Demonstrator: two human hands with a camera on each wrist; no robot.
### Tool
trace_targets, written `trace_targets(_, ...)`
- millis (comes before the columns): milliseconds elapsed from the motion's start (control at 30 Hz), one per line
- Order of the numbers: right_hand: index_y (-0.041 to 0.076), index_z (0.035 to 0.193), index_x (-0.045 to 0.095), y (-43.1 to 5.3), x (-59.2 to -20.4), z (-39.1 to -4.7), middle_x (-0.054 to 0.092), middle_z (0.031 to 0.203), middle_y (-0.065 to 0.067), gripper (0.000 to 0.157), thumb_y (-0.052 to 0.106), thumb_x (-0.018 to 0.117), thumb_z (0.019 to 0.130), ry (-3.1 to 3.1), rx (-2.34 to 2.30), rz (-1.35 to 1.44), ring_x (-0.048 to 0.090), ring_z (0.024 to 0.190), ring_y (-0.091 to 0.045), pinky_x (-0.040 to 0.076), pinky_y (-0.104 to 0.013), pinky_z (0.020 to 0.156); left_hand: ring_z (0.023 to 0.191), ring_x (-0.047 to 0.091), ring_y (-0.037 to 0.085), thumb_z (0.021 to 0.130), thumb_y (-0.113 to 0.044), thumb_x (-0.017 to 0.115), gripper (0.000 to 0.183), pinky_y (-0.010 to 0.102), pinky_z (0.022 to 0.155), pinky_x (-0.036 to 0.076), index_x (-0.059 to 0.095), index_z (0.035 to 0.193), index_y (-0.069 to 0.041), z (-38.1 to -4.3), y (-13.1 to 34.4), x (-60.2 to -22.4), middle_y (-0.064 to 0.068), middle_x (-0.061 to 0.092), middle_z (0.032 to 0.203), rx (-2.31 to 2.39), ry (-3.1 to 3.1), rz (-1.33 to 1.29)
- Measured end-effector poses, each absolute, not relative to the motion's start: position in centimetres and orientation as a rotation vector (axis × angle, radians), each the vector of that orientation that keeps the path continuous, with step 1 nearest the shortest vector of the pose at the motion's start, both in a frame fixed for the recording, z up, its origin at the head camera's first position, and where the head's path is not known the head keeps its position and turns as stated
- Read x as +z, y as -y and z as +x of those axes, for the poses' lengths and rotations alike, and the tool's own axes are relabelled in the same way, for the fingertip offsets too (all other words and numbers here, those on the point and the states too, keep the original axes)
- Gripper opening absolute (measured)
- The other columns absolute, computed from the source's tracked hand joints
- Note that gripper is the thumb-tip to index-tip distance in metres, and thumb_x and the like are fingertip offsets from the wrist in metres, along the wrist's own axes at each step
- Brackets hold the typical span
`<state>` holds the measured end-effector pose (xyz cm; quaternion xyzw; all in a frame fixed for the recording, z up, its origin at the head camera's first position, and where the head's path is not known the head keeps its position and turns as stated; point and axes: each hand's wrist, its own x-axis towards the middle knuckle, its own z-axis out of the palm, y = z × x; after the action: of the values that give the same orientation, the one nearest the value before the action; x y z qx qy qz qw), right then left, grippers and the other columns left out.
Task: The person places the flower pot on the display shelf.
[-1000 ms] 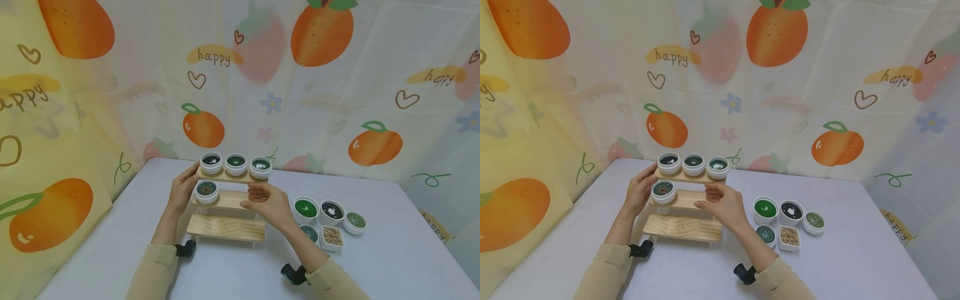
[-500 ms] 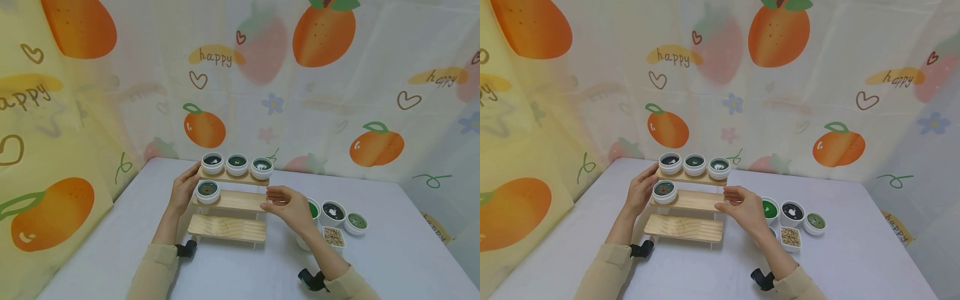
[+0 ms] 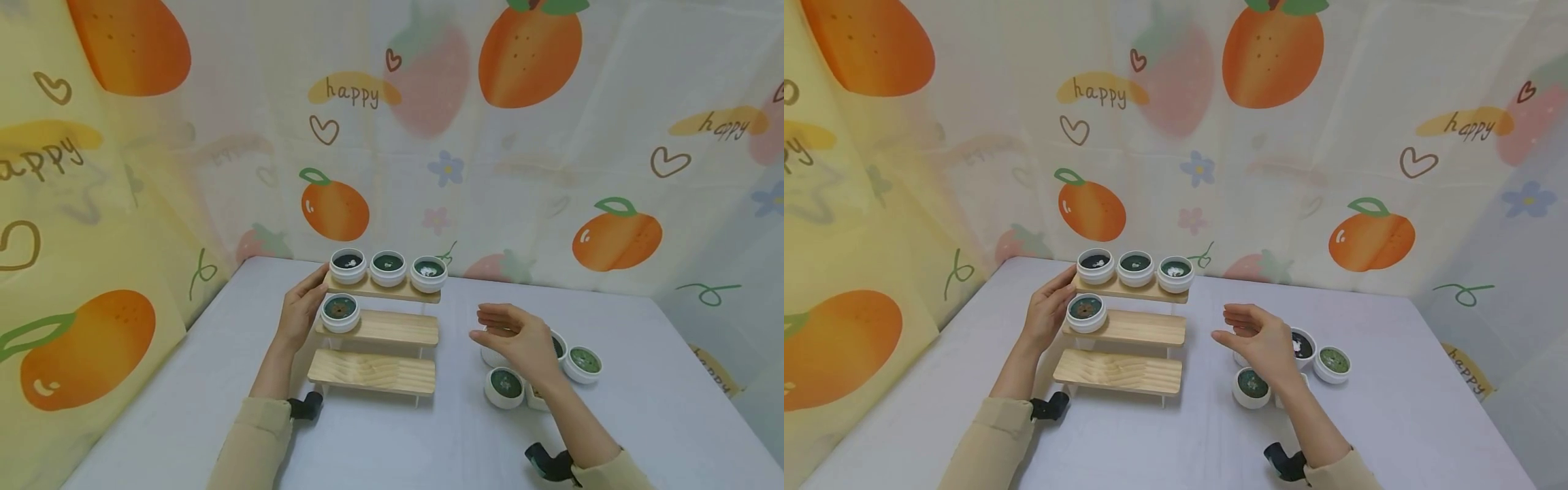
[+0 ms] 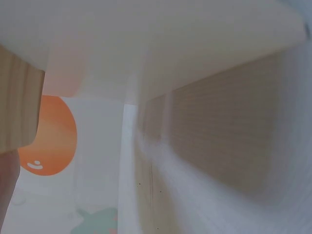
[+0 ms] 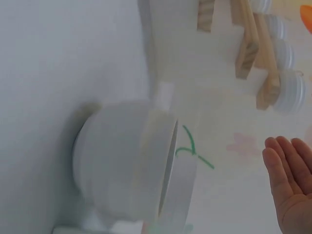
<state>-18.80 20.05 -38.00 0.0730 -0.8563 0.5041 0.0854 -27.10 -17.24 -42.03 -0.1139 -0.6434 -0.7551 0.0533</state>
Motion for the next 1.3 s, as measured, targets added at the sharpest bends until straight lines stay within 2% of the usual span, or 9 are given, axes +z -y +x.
trace_targets(167,0.013,0.124,0.067,-21.9,-38.3,-18.3,0.072,0.120,-0.012,0.049,0.031,0.082,0.080,2.537,1.492,0.210,0.070,0.103,-0.002,0.055,-0.009,0.085,0.119,0.053,-0.013,0.102,-0.007,0.043,0.050,0.008,0.105,0.043,0.037,0.150,0.002,-27.2,17.3,-42.0,0.019,0.034,0.159,-2.299,1.950,-0.341)
trace_targets(300,0.009,0.122,0.067,-23.2,-38.6,-17.8,0.074,0.108,0.010,0.046,0.024,0.081,0.082,2.512,1.489,0.235,0.068,0.099,0.005,0.055,-0.009,0.084,0.120,0.053,-0.013,0.102,-0.006,0.043,0.049,0.009,0.106,0.043,0.037,0.150,0.002,-27.2,17.3,-42.0,0.020,0.033,0.159,-2.299,1.952,-0.343)
trace_targets(400,0.007,0.122,0.067,-24.1,-38.8,-17.5,0.073,0.104,0.017,0.044,0.023,0.080,0.083,2.513,1.480,0.220,0.068,0.097,0.006,0.056,-0.009,0.082,0.120,0.053,-0.013,0.102,-0.007,0.043,0.049,0.008,0.106,0.042,0.037,0.150,0.002,-27.1,17.3,-42.0,0.019,0.034,0.159,-2.291,1.958,-0.348)
trace_targets(533,0.008,0.123,0.067,-25.3,-39.0,-17.1,0.076,0.110,-0.002,0.045,0.027,0.079,0.084,2.553,1.413,0.174,0.067,0.095,0.009,0.055,-0.007,0.080,0.120,0.053,-0.013,0.102,-0.007,0.043,0.050,0.008,0.106,0.042,0.036,0.150,0.003,-27.1,17.3,-42.0,0.019,0.034,0.159,-2.289,1.957,-0.353)
trace_targets(633,0.010,0.123,0.067,-26.2,-39.2,-16.9,0.075,0.113,-0.005,0.046,0.031,0.079,0.084,2.589,1.368,0.139,0.065,0.094,0.013,0.054,-0.005,0.081,0.120,0.053,-0.013,0.102,-0.007,0.043,0.050,0.008,0.106,0.042,0.036,0.150,0.003,-27.1,17.3,-42.1,0.020,0.033,0.159,-2.294,1.951,-0.358)
trace_targets(1000,0.010,0.124,0.067,-29.4,-40.2,-16.3,0.072,0.106,0.021,0.044,0.029,0.078,0.085,2.641,1.332,0.137,0.064,0.095,0.012,0.053,-0.006,0.079,0.120,0.053,-0.014,0.102,-0.008,0.043,0.050,0.007,0.106,0.042,0.035,0.150,0.002,-27.2,17.4,-42.1,0.019,0.033,0.159,-2.283,1.963,-0.370)
trace_targets(1300,0.006,0.122,0.067,-31.0,-40.5,-16.1,0.073,0.105,0.020,0.041,0.025,0.076,0.087,2.692,1.364,0.161,0.069,0.093,0.004,0.056,-0.009,0.077,0.119,0.052,-0.015,0.102,-0.006,0.042,0.050,0.007,0.106,0.042,0.036,0.150,0.003,-27.1,17.3,-42.1,0.018,0.035,0.159,-2.275,1.960,-0.361)
